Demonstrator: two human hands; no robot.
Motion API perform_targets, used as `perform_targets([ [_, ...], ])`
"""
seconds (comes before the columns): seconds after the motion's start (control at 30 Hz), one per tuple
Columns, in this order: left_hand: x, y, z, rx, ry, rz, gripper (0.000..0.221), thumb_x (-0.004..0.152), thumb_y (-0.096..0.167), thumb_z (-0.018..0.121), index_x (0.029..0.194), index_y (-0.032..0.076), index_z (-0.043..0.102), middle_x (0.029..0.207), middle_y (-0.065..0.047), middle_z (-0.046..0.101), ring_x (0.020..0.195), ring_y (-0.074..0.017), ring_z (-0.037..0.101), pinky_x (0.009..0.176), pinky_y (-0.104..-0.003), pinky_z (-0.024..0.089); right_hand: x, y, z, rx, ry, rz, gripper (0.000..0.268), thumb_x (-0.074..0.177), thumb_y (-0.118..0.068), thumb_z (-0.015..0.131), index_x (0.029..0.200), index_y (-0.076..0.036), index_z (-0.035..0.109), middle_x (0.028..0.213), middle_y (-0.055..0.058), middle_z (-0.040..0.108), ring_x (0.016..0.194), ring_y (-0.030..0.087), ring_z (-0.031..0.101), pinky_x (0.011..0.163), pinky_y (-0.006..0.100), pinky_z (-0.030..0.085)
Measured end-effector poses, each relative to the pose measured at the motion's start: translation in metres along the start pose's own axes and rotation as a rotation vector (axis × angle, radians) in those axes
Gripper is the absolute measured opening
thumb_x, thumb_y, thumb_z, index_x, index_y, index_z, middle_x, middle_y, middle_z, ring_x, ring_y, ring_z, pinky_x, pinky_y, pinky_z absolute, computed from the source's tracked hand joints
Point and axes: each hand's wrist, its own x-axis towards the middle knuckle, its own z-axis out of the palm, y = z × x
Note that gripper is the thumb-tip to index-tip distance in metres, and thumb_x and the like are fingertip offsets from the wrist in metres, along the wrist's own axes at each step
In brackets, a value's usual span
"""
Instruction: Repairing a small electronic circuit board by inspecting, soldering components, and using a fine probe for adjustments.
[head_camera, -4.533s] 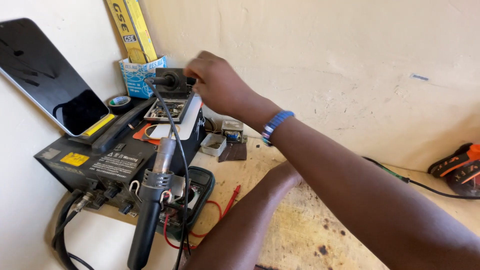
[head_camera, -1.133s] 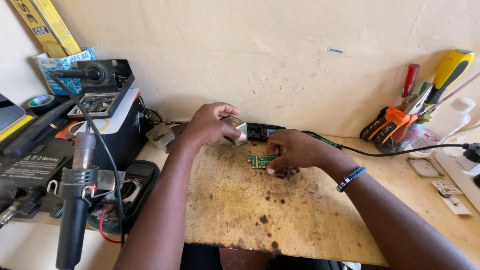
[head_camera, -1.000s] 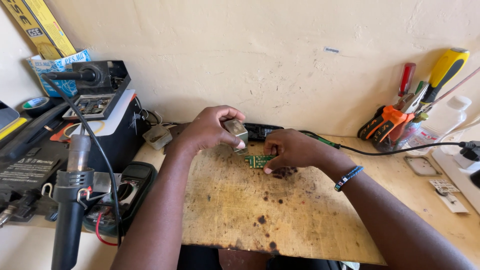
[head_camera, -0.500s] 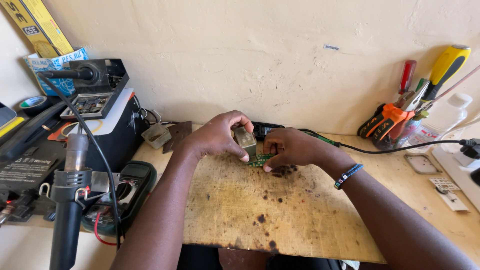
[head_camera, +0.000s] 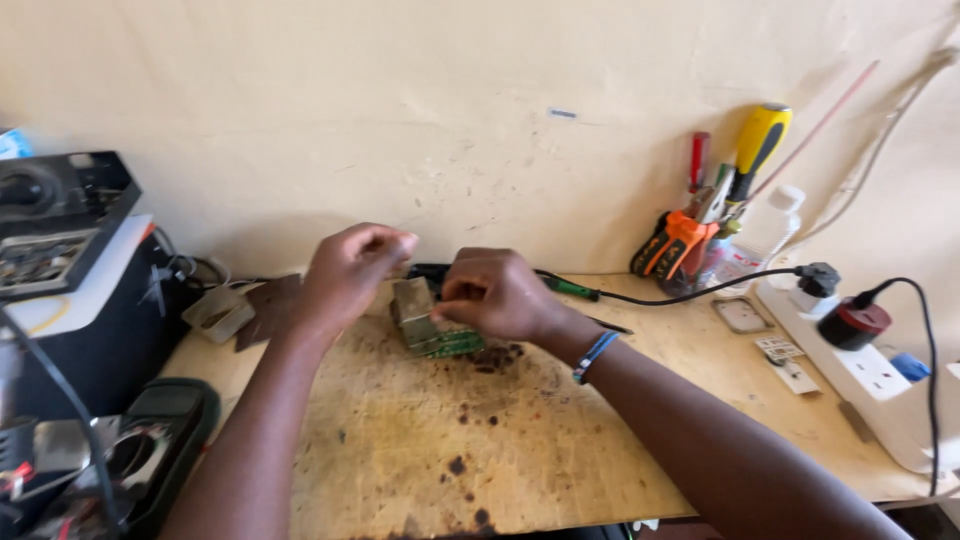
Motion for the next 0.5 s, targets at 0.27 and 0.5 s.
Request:
perform_targets([
  [0.27, 0.007, -0.012, 0.006, 0.115, 0.155, 0.062, 0.019, 0.105, 0.038, 0.075, 0.108, 0.020, 0.081, 0.086, 0.001, 0.076, 0.080, -0.0093, 0.073, 0.074, -0.026, 0.058, 0.014, -0.019, 0.015, -0.114, 0.212, -0.143, 0.034, 0.103, -0.015, 0.069, 0.069, -0.009, 0.066, 0.063, 0.007, 0.059, 0.053, 0.026, 0.060, 0.051, 0.032, 0.050],
  [0.5, 0.023, 0.014, 0.043, 0.259, 0.281, 0.839, 0.011, 0.105, 0.015, 0.079, 0.103, 0.004, 0.079, 0.083, -0.007, 0.070, 0.076, -0.0221, 0.068, 0.072, -0.035, 0.058, -0.001, 0.013, 0.020, -0.366, 0.330, -0.106, 0.032, 0.099, -0.020, 0.073, 0.069, -0.012, 0.066, 0.064, 0.001, 0.061, 0.054, 0.024, 0.066, 0.047, 0.032, 0.050],
])
